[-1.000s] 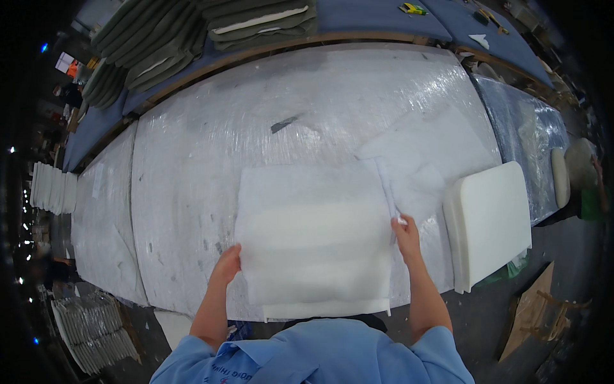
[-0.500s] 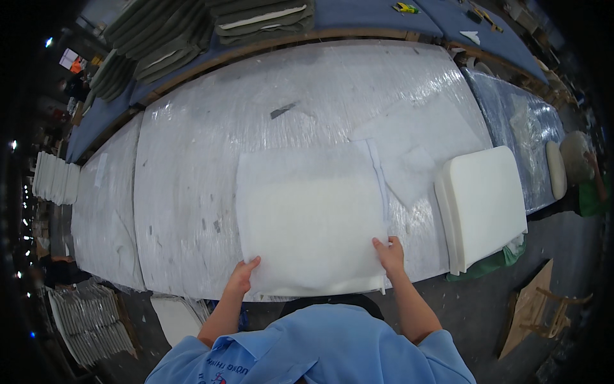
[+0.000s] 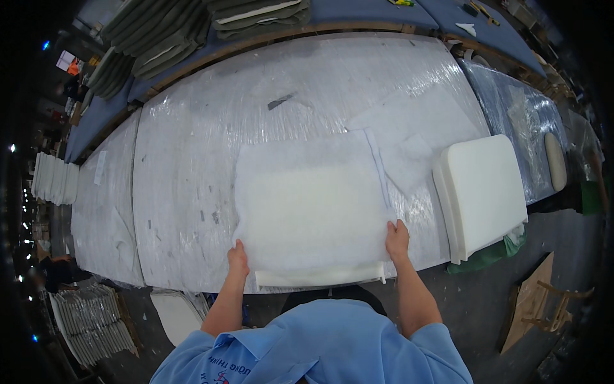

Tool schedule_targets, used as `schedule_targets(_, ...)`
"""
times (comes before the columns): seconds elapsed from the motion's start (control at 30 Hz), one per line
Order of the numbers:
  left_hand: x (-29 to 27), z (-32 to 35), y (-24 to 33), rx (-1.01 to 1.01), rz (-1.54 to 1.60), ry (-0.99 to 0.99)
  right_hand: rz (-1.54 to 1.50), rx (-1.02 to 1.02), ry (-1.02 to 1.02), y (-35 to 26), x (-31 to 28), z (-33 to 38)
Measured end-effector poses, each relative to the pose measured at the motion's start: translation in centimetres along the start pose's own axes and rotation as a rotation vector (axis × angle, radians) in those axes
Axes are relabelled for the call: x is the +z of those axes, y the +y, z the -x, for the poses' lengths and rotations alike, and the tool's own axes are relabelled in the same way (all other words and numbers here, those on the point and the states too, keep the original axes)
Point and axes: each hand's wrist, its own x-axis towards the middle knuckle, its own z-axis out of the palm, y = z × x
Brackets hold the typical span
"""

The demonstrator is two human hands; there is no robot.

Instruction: The person wraps rectangular foam pads in white fabric covers on a factory table. They pull the covers over the foam, smooth the edges, and stack the finished units. The person also handles plastic-wrapped foam and places wrapped items onto a stack.

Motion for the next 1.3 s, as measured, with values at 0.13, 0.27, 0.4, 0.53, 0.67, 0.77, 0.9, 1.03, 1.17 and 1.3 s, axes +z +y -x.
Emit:
schedule_targets(0.13, 0.1, -1.9, 1.6, 0.012, -0.006, -0.051, 0.038, -0.072, -0.007, -0.2, 0.0, -1.7)
schedule_targets(0.27, 0.4, -2.5, 1.8, -0.034, -0.04, -0.037, 0.043, -0.134, 0.015, 0.7, -0.4, -2.4)
schedule_targets(0.4, 0.1, -3.1, 1.8, -0.041, -0.029, -0.058, -0.074, -0.083, -0.042, 1.1, -0.7, -2.5)
schedule_targets(0.53, -0.1, -3.6, 2.0, -0.062, 0.02, -0.105, -0.112, -0.045, -0.062, 1.3, -0.8, -2.5)
schedule_targets(0.67, 0.0, -3.3, 2.0, -0.028, 0.043, -0.099, -0.055, 0.03, -0.075, 1.1, -1.4, -2.1)
schedule_targets(0.77, -0.6, -2.6, 2.1, 0.049, -0.007, -0.256, -0.133, 0.074, -0.112, 1.6, -1.7, -1.0)
schedule_targets(0.9, -3.9, -1.4, 3.8, -0.09, -0.395, -0.555, -0.129, 0.175, -0.418, 0.4, -3.2, 0.6)
schedule_targets(1.03, -4.7, -3.4, 5.0, -0.024, -0.638, -0.623, -0.115, 0.179, -0.387, -2.9, -3.3, -1.6)
schedule_targets(1.17, -0.7, -5.7, 5.5, 0.182, -0.416, -0.418, -0.028, 0.062, -0.17, -6.7, 1.3, -4.3)
schedule_targets(1.3, 0.9, -5.4, 5.3, 0.199, -0.355, -0.313, 0.06, -0.027, 0.071, -4.3, 0.1, -6.8)
